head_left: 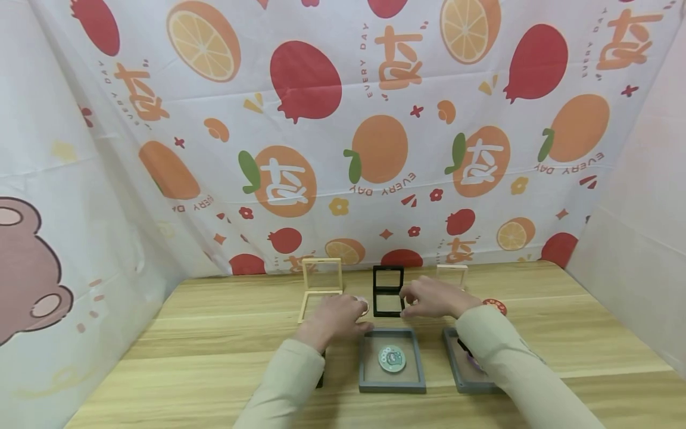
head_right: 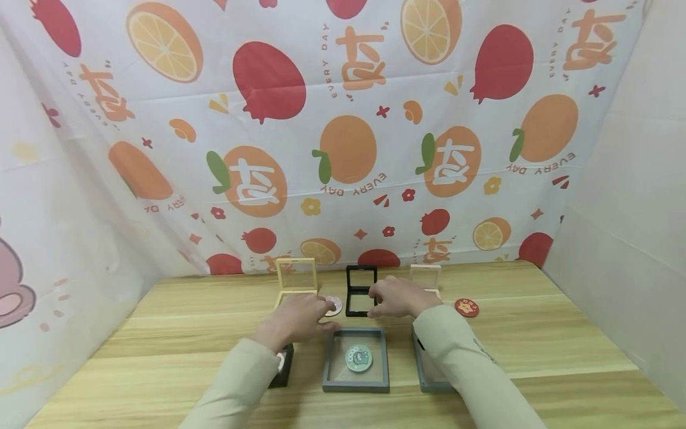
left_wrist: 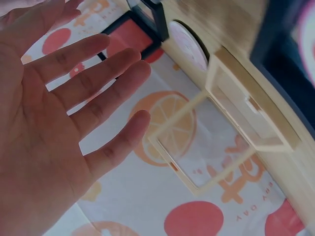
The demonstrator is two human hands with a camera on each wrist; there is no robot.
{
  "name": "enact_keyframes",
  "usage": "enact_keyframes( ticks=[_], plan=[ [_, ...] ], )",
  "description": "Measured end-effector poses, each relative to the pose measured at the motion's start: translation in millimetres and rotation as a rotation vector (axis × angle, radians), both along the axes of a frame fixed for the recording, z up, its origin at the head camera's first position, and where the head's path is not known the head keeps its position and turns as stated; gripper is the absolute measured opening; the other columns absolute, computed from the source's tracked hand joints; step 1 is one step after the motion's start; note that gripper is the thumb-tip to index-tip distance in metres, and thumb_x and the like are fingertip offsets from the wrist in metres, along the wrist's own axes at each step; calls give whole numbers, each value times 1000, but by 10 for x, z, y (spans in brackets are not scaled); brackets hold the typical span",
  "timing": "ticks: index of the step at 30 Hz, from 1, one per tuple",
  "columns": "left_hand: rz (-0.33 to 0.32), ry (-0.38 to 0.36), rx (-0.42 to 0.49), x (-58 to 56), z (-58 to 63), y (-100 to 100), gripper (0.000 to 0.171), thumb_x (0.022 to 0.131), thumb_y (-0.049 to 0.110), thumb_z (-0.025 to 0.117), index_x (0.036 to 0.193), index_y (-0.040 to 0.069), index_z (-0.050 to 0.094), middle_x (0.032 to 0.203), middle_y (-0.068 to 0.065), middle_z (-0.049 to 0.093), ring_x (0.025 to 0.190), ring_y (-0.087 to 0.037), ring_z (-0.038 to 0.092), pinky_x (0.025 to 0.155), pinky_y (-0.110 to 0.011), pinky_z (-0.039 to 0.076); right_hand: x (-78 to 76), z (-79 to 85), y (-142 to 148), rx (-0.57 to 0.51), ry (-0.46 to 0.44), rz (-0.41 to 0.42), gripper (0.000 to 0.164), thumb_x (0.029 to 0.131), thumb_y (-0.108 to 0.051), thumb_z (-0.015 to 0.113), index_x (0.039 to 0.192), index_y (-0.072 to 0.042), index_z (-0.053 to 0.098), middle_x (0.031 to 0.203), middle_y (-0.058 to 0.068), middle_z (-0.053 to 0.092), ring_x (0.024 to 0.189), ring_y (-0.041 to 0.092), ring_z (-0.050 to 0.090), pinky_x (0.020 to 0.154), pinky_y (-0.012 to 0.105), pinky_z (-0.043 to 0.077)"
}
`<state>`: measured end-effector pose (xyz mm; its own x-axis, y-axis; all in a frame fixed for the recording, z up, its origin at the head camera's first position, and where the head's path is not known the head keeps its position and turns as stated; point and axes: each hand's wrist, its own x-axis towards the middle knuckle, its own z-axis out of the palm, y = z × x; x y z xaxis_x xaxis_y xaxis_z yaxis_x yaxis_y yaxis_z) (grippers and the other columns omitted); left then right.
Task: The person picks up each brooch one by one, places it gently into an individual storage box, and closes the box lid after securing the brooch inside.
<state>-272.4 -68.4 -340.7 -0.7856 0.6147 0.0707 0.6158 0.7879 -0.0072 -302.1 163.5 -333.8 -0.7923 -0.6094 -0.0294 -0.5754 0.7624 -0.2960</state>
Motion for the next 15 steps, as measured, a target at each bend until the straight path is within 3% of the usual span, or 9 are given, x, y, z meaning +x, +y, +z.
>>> enact_keyframes(
  ticks=[4,10,15],
  plan=[
    [12,5,36,-12,-21,-101,24,92,34,75,85,12,68,80,0,65,79,-22,67,71,-41,55,-24,12,-50,-15,-20,-4,29,91,-21,77,112,-1,72,105,11,72,96,25,67,88,46,55],
    [21,26,46,-26,-44,-222,23,92,31,75,85,10,71,75,-1,64,74,-23,67,67,-43,55,-53,11,-144,14,-45,-49,36,92,-24,76,119,-1,71,104,5,69,99,25,62,89,48,53],
    [40,24,43,-16,-35,-282,22,92,29,76,91,7,74,78,-3,67,75,-23,67,69,-46,56,-70,12,-218,30,-40,-36,37,92,-24,76,119,0,71,104,8,70,98,24,64,87,47,54]
  ],
)
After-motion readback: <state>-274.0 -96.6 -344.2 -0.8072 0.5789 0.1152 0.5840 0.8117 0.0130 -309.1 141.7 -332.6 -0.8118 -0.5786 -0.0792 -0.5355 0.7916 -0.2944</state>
